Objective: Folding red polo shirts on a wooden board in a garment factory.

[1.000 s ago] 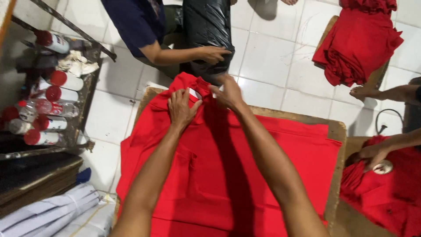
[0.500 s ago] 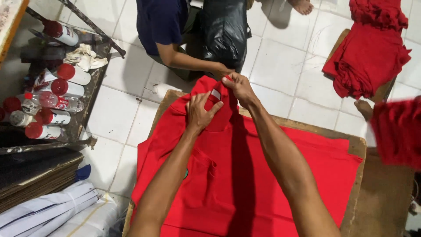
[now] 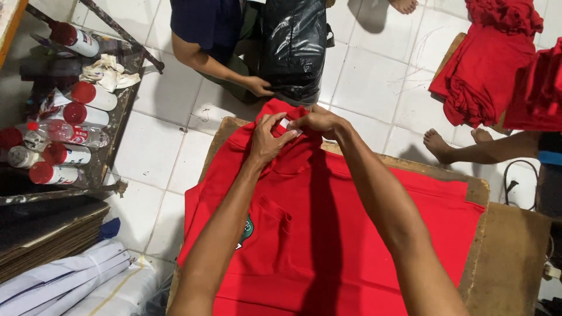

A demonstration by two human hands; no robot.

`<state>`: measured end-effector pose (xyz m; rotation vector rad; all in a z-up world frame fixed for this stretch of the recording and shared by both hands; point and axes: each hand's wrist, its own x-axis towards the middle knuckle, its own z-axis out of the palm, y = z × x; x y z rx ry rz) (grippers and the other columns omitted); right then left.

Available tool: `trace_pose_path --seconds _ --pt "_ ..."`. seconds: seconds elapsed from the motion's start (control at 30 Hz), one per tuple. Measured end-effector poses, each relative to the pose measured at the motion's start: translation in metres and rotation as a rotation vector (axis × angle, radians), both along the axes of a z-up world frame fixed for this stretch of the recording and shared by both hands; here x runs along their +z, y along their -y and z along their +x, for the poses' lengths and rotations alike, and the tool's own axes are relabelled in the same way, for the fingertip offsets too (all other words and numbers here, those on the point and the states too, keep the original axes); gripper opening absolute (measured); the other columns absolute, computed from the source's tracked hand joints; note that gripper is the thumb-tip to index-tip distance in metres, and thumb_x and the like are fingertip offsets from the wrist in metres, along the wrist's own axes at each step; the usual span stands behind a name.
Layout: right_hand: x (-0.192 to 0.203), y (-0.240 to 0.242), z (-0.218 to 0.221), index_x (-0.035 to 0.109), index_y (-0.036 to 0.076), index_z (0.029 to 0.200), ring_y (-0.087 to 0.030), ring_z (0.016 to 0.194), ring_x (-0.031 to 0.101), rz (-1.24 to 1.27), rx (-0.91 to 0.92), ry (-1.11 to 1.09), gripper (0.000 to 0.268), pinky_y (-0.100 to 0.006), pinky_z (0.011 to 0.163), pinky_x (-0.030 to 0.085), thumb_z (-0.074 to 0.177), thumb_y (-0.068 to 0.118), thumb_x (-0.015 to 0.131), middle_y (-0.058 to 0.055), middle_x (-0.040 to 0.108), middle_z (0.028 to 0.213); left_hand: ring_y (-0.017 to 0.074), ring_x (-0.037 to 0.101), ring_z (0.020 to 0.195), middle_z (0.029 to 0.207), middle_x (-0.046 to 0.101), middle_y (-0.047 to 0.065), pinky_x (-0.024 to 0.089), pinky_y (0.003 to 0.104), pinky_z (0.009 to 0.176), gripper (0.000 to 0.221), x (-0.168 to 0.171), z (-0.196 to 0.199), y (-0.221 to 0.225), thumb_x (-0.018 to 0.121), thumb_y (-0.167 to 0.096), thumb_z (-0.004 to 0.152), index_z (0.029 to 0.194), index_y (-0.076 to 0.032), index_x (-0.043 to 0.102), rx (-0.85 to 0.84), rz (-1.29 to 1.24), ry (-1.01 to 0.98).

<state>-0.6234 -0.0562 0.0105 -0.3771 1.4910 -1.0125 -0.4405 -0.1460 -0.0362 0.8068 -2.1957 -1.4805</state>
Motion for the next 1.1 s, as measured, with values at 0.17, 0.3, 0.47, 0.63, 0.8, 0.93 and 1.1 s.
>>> trace_pose_path --seconds 0.17,0.3,0.47,0.63,0.8,0.93,1.1 --pt "-0.005 -0.003 -0.001 0.071 0.003 0.083 -0.028 0.062 0.073 -0.061 -0.164 0.169 0.01 -0.041 0.062 0.061 0.084 0.007 0.08 -0.014 0.069 0.07 0.0343 0.059 0.122 0.126 0.063 0.014 0.044 0.044 0.108 0.068 0.004 0.004 -0.004 0.079 -0.055 0.088 0.136 -0.008 0.065 -0.032 -0.153 0.041" --pt "-0.02 -0.015 -0.006 0.071 0.004 0.093 -0.031 0.072 0.074 -0.178 -0.138 0.251 0.021 -0.042 0.071 0.061 0.076 0.005 0.084 -0.014 0.071 0.079 0.0423 0.061 0.114 0.114 0.066 0.02 0.046 0.052 0.104 0.064 0.037 0.007 -0.001 0.075 -0.054 0.089 0.127 -0.003 0.068 -0.118 -0.063 0.138" --pt "-0.021 -0.016 -0.016 0.073 0.008 0.099 -0.026 0.078 0.071 -0.203 0.101 0.032 0.038 -0.036 0.076 0.056 0.065 0.0 0.088 -0.007 0.072 0.088 0.0359 0.067 0.102 0.099 0.07 0.014 0.052 0.045 0.087 0.039 0.003 0.003 0.014 0.06 -0.05 0.103 0.104 -0.014 0.075 -0.152 -0.029 0.118" --pt "0.054 -0.011 -0.002 0.07 0.012 0.093 -0.024 0.065 0.069 -0.151 0.303 -0.158 0.028 -0.035 0.058 0.054 0.071 0.004 0.084 -0.005 0.07 0.076 0.0379 0.046 0.144 0.15 0.052 0.027 0.036 0.046 0.12 0.089 0.078 0.012 -0.001 0.072 -0.055 0.09 0.155 -0.003 0.042 -0.184 0.121 0.253" --pt "0.048 -0.009 -0.002 0.072 0.013 0.1 -0.02 0.08 0.069 -0.111 0.327 -0.122 0.036 -0.034 0.072 0.056 0.068 0.015 0.088 -0.002 0.072 0.091 0.0215 0.071 0.097 0.099 0.076 0.012 0.052 0.042 0.083 0.033 0.041 0.004 0.0 0.074 -0.035 0.094 0.121 -0.016 0.072 -0.142 0.104 0.169" --pt "0.03 -0.011 -0.021 0.074 0.009 0.104 -0.026 0.074 0.07 -0.052 0.454 -0.218 0.047 -0.036 0.065 0.058 0.06 0.016 0.091 -0.008 0.073 0.088 0.0116 0.056 0.064 0.061 0.058 -0.001 0.045 0.03 0.059 0.015 -0.023 0.004 0.02 0.07 -0.027 0.097 0.101 -0.015 0.076 -0.169 0.1 0.116" --pt "0.019 -0.01 -0.041 0.083 0.02 0.098 -0.035 0.087 0.075 0.205 0.749 -1.11 0.033 -0.052 0.08 0.06 0.069 0.023 0.067 -0.009 0.076 0.086 0.0055 0.052 0.067 0.071 0.058 -0.008 0.041 0.019 0.059 0.014 -0.047 0.012 0.055 0.061 -0.014 0.101 0.101 -0.01 0.074 -0.113 0.248 0.045"
